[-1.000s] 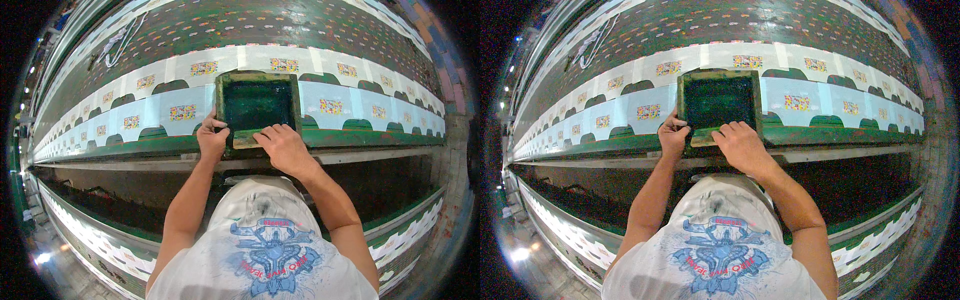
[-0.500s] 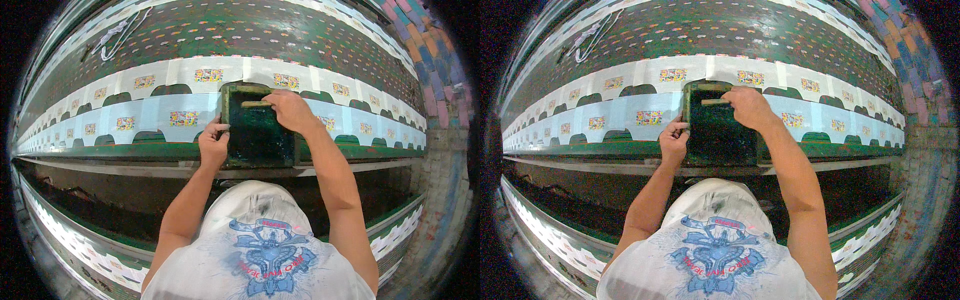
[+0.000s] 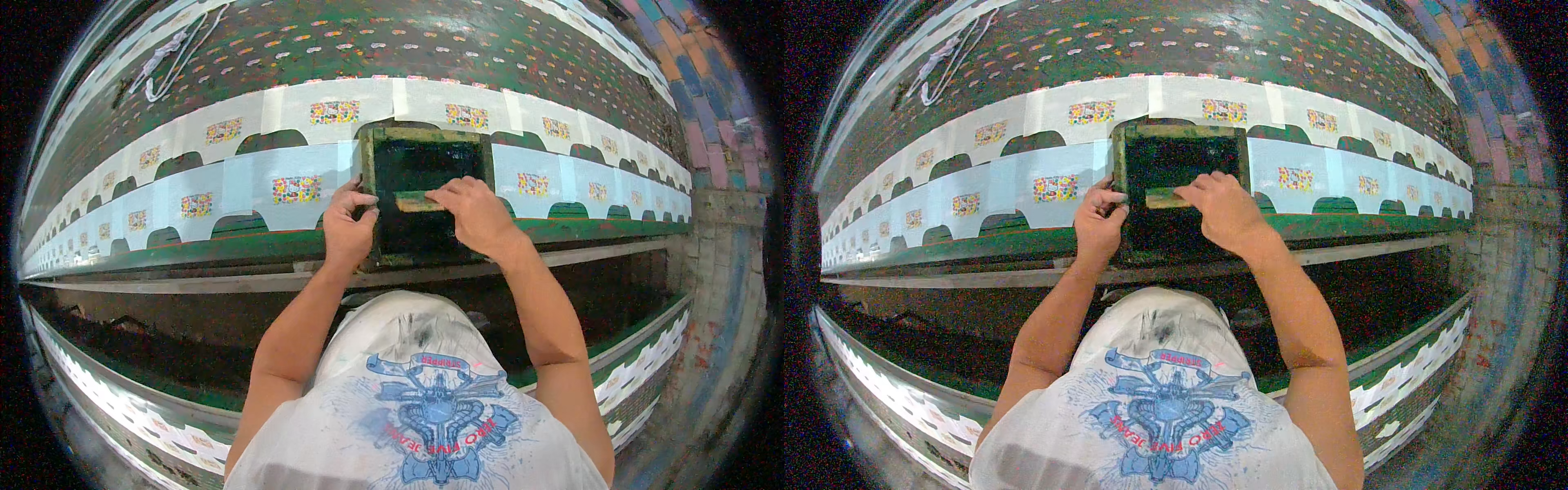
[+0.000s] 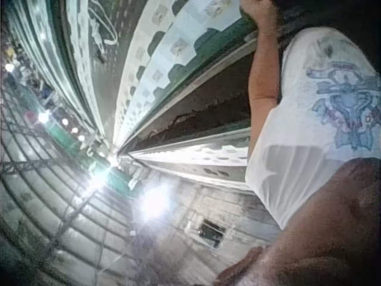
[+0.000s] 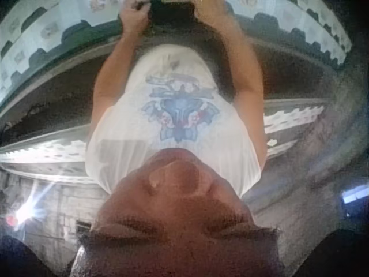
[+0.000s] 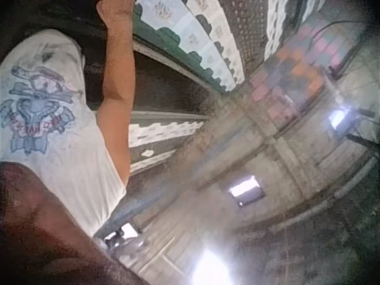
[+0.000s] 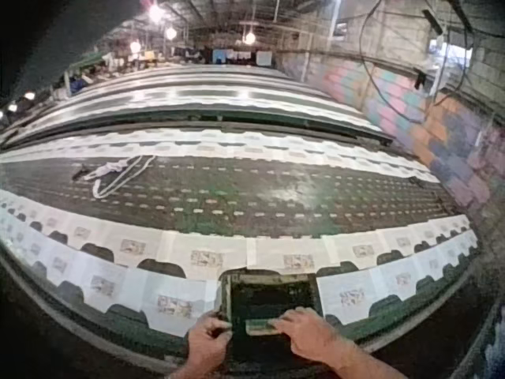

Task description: The person holds a screen printing frame over a conveyor of printed sheets and repeatedly uses a squeegee to spread green ink across the screen. The person maintains steady pressure and motion while the conveyor moves the sheets beneath the frame.

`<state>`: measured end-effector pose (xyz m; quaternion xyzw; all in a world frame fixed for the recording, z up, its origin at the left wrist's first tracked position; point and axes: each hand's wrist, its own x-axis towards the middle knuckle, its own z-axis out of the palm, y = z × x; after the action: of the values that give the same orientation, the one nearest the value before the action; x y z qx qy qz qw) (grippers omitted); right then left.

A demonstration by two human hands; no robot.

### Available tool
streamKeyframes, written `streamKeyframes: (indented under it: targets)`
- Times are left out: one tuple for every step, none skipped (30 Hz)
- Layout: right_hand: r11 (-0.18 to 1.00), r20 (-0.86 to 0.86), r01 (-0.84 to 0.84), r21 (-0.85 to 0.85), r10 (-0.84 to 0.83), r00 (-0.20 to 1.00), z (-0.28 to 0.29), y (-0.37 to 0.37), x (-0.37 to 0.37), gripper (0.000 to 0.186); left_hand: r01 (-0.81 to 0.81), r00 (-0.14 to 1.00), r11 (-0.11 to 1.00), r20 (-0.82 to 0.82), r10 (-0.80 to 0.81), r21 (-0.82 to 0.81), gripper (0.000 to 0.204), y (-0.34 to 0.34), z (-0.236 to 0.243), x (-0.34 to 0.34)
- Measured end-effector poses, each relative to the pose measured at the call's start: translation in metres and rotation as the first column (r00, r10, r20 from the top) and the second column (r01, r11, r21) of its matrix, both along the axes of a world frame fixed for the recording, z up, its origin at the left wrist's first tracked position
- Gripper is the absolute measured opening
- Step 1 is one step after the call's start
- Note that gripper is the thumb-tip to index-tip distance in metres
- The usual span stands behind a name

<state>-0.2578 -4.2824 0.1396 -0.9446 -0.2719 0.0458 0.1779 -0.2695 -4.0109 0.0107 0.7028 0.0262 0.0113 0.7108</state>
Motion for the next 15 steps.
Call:
streamKeyframes:
  targets:
    - [1.0, 0.001, 0.001, -0.015, -0.001, 1.0, -0.001, 0.0, -0.011, 0.051, 0.004, 1.0, 1.0, -0.011, -0.004, 0.006, 0.021, 0.0, 0.008, 0.0]
    - [1.0, -0.004, 0.013, -0.018, -0.013, 1.0, -0.001, 0.001, -0.022, 0.051, 0.007, 1.0, 1.0, -0.022, -0.007, 0.012, 0.021, 0.0, 0.012, -0.001]
    - [0.999, -0.01, 0.025, -0.021, -0.025, 1.0, 0.001, 0.003, -0.032, 0.051, 0.008, 0.999, 1.0, -0.036, -0.008, 0.005, 0.023, -0.001, 0.011, -0.001]
    - [0.999, -0.011, 0.035, -0.019, -0.035, 0.999, 0.005, 0.006, -0.041, 0.05, 0.006, 0.999, 1.0, -0.046, -0.006, 0.003, 0.025, -0.001, 0.013, 0.0]
    - [0.999, -0.004, 0.04, -0.009, -0.04, 0.999, 0.007, 0.008, -0.05, 0.049, 0.005, 0.998, 1.0, -0.055, -0.005, 0.001, 0.027, -0.002, 0.013, 0.0]
    - [0.999, -0.009, 0.051, 0.018, -0.051, 0.999, 0.007, 0.01, -0.059, 0.049, -0.007, 0.999, 0.998, -0.05, 0.004, -0.057, 0.03, -0.003, 0.012, -0.003]
    - [0.997, -0.007, 0.065, 0.04, -0.065, 0.998, 0.007, 0.011, -0.066, 0.049, -0.015, 0.999, 0.993, -0.041, 0.01, -0.12, 0.032, -0.007, 0.01, -0.005]
    - [0.995, -0.006, 0.079, 0.062, -0.078, 0.997, 0.007, 0.011, -0.071, 0.049, -0.022, 0.999, 0.983, -0.032, 0.017, -0.182, 0.035, -0.01, 0.007, -0.006]
    - [0.996, 0.027, 0.073, 0.057, -0.075, 0.997, 0.006, 0.012, -0.075, 0.049, -0.024, 1.0, 0.984, -0.011, 0.023, -0.178, 0.037, -0.011, 0.005, -0.006]
    - [0.995, 0.011, 0.076, 0.064, -0.076, 0.997, 0.007, 0.013, -0.078, 0.049, -0.029, 1.0, 0.983, 0.003, 0.03, -0.179, 0.04, -0.012, 0.002, -0.008]
    - [0.994, -0.006, 0.078, 0.071, -0.077, 0.997, 0.007, 0.013, -0.081, 0.049, -0.035, 0.999, 0.983, 0.016, 0.039, -0.18, 0.042, -0.013, 0.0, -0.01]
    - [0.994, -0.022, 0.079, 0.077, -0.077, 0.997, 0.008, 0.014, -0.084, 0.049, -0.044, 0.998, 0.994, 0.037, 0.048, -0.097, 0.044, -0.013, -0.003, -0.011]
    - [0.993, -0.019, 0.088, 0.08, -0.087, 0.996, 0.005, 0.014, -0.088, 0.048, -0.049, 0.997, 0.999, 0.059, 0.05, -0.008, 0.046, -0.013, -0.003, -0.011]
    - [0.992, -0.016, 0.096, 0.083, -0.095, 0.995, 0.001, 0.015, -0.091, 0.047, -0.057, 0.995, 0.995, 0.082, 0.051, 0.079, 0.047, -0.015, -0.002, -0.012]
    - [0.991, -0.013, 0.103, 0.085, -0.102, 0.995, -0.001, 0.014, -0.095, 0.046, -0.058, 0.994, 0.988, 0.102, 0.044, 0.146, 0.048, -0.018, -0.001, -0.015]
